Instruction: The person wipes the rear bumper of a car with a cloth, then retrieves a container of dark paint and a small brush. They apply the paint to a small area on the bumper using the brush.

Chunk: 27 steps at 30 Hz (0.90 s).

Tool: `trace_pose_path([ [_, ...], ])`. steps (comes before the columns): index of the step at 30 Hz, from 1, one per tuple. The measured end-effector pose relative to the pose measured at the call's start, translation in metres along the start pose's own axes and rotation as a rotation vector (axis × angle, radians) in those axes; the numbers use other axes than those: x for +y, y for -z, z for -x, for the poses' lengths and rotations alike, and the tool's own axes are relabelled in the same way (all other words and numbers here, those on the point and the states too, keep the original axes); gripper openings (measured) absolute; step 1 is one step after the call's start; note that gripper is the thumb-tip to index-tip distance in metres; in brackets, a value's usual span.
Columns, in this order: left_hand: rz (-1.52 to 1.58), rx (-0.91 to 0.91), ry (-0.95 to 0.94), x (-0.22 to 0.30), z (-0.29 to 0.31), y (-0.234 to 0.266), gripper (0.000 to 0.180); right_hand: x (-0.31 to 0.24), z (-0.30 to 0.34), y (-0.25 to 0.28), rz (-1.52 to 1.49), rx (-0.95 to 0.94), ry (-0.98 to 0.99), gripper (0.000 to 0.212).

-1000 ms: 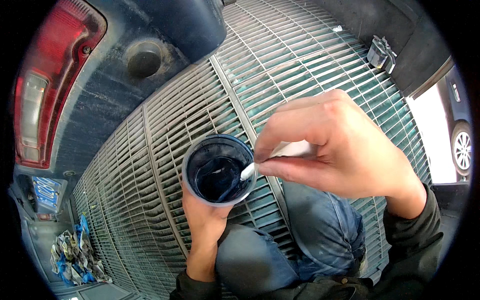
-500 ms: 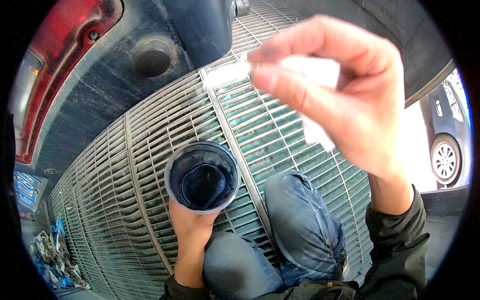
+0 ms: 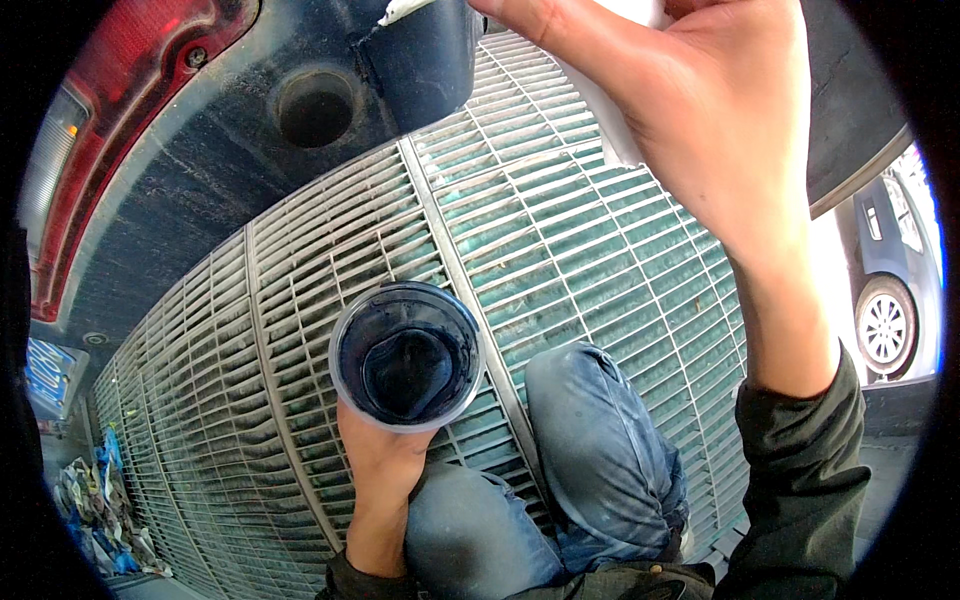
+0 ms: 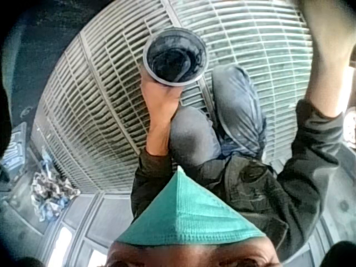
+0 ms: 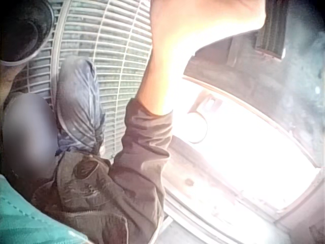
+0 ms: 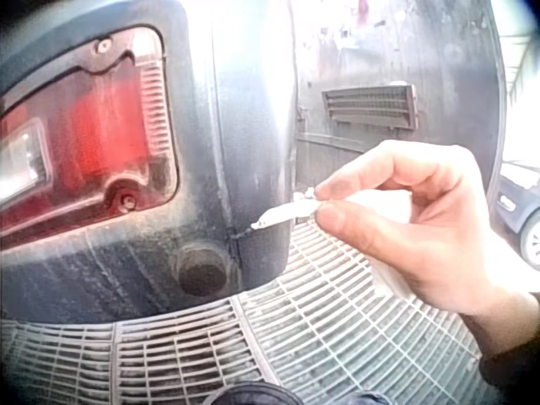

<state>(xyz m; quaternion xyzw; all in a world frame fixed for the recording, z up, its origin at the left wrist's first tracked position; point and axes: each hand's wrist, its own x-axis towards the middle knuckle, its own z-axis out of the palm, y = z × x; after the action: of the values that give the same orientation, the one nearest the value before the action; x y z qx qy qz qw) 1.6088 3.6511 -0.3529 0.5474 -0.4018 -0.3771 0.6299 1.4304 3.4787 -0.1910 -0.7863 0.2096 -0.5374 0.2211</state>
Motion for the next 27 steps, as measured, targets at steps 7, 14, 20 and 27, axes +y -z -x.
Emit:
trace_pose_path([
  [7,0.01,0.031,0.051,0.0024,0.001,-0.0024,0.071,-0.0002,-0.0024,-0.0027,0.022,-0.002,0.01,0.009],
  [14,-0.025,0.017,0.042,0.001,0.001,0.0003,0.07,0.0037,-0.0039,-0.0046,0.077,0.0,0.098,0.008],
  [20,0.001,0.008,0.051,0.0014,0.0009,0.0001,0.07,0.0032,-0.0035,-0.0051,0.082,0.011,0.099,0.009],
  [27,0.004,0.028,0.055,0.0026,0.0018,-0.0011,0.072,0.0008,-0.0029,-0.0035,0.173,-0.012,0.208,0.011],
])
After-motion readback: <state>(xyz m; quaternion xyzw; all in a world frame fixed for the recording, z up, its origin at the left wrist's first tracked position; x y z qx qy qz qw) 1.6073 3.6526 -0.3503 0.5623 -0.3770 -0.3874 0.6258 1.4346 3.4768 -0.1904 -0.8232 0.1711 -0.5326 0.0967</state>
